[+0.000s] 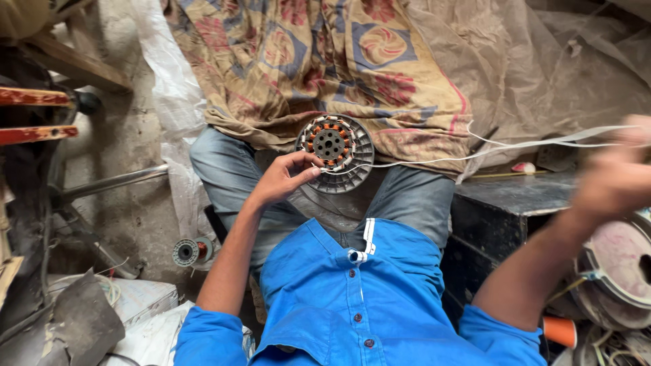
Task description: The person sits on the floor and winds white wire around the slots of a motor stator held on their lap. They repeatedly pull wire from a spool, thread it through the slots, and adjust the placement by hand.
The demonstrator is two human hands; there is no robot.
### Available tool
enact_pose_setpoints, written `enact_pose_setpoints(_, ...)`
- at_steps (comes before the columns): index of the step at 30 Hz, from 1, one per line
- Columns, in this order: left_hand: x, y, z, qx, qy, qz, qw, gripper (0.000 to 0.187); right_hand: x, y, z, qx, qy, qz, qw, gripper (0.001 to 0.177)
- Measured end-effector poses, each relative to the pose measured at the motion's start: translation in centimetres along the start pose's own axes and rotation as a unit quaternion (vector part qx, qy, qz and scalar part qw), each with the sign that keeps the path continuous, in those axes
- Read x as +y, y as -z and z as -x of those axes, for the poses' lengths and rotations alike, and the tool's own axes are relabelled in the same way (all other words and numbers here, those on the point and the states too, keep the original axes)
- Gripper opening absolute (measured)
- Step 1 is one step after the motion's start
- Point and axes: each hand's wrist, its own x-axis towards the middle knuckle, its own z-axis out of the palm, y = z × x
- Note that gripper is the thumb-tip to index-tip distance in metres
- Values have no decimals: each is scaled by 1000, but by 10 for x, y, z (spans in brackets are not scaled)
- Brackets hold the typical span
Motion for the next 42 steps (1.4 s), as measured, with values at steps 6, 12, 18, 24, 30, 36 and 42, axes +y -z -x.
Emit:
enact_pose_setpoints(6, 48, -8, 20, -6, -13, 81, 997, 22, -95, -75, 113, -317, 219, -222, 896, 30)
enact_pose_setpoints(12, 121, 3, 34, -58, -157, -54, 984, 16, -143, -115, 172, -401, 273, -202, 851, 27)
enact_pose_setpoints(18, 177, -6, 5, -127, -290, -167, 934, 16, -133, -137, 193, -332, 318, -197, 866, 30)
enact_pose_setpoints(24, 186, -25, -51, -157, -342, -178, 909, 16, -138, -131, 195, -271, 341, -174, 883, 29)
enact_pose_setpoints(30, 174, -34, -94, -184, -302, -57, 934, 21, -137, -125, 185, -388, 134, -337, 848, 33)
enact_pose_setpoints(36, 167, -40, -117, -167, -360, -118, 910, 20, -133, -131, 183, -409, 145, -351, 830, 17)
enact_pose_setpoints(42, 167, -26, -150, -88, -381, -365, 845, 17, -132, -129, 181, -442, 154, -333, 818, 16)
